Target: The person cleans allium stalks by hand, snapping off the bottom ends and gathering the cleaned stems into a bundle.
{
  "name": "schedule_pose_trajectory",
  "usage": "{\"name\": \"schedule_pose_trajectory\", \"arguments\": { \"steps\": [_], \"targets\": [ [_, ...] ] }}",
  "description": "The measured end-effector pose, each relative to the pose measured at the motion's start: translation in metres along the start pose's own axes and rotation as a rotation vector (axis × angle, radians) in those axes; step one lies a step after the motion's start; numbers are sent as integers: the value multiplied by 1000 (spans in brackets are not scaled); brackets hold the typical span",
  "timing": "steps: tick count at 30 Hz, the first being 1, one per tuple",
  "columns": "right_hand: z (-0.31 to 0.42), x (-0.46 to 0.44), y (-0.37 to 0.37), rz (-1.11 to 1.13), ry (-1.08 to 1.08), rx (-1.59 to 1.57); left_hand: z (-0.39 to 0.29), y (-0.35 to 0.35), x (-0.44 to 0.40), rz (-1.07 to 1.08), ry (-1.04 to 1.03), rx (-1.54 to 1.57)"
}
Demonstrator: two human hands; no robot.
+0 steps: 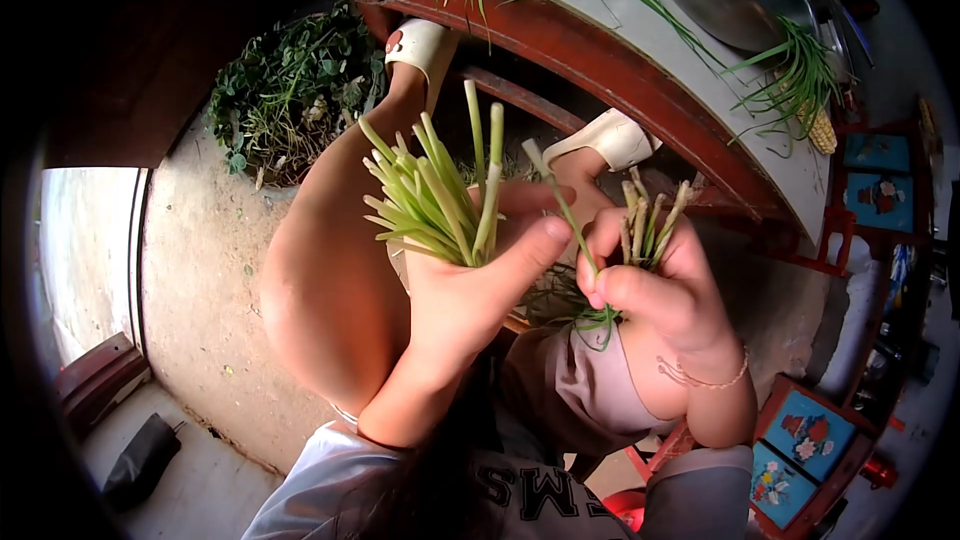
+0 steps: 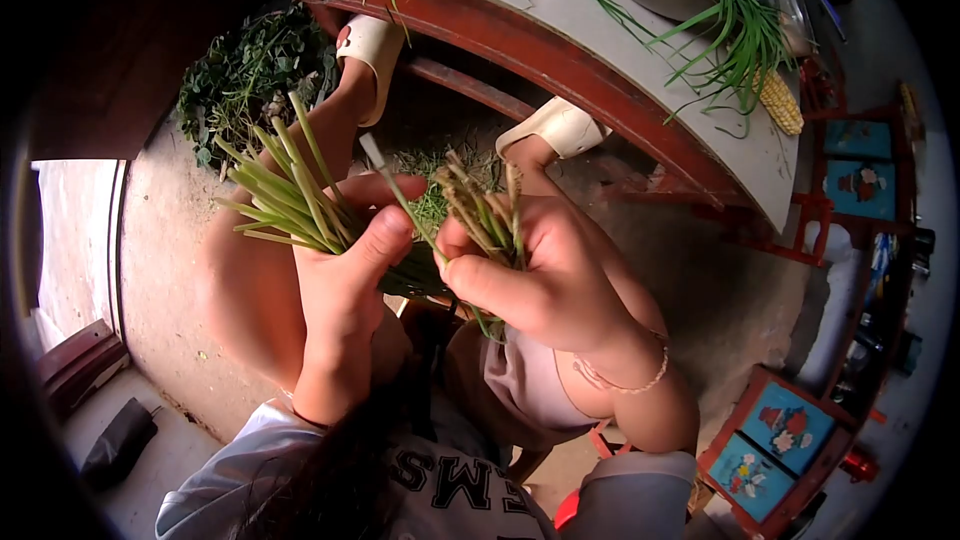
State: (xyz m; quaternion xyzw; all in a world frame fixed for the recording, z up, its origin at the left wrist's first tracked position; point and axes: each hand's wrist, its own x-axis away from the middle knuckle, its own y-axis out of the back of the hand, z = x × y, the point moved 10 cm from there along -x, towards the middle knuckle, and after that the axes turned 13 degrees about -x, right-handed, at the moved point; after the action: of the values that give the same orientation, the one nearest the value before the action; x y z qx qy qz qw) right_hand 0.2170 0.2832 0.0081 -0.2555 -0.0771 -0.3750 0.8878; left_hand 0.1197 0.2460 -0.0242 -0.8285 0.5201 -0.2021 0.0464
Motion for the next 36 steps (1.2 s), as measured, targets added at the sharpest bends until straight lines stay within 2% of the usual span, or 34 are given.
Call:
{"name": "schedule_pose_trajectory", "arguments": {
  "steps": [2, 6, 9, 12, 15, 17, 18, 20, 24, 29, 36],
  "targets": [
    [-7, 0, -1, -11, -53, 22, -6, -7, 0, 112, -82, 1],
    [-8, 0, -10, 67, -9, -97, -12, -2, -1, 118, -183, 7],
    [-12, 0, -14, 65, -123, -219, -12, 0, 2, 3, -63, 130],
    [-12, 0, -16, 80, -129, -237, -11, -1, 0, 64, -108, 64],
    [-11, -2, -16, 54, -79, -139, -15, 1, 0, 60, -141, 8],
    [-2, -2, -8, -31, 44, 5, -16, 0, 2, 53, -136, -7],
    [-4, -2, -8, -33, 43, 5, -16, -1, 2, 47, -133, -21],
    [7, -3, -9, -19, 171, 59, -17, -1, 2, 39, -136, -43],
    [5, -2, -6, -48, 170, 25, -24, -2, 3, 26, -193, -127],
    [0, -2, -5, -91, 25, -45, -25, -1, 2, -12, -265, -209],
    [-2, -3, -3, -133, 21, 26, -21, 6, 4, -104, -334, -268]
  ]
}}
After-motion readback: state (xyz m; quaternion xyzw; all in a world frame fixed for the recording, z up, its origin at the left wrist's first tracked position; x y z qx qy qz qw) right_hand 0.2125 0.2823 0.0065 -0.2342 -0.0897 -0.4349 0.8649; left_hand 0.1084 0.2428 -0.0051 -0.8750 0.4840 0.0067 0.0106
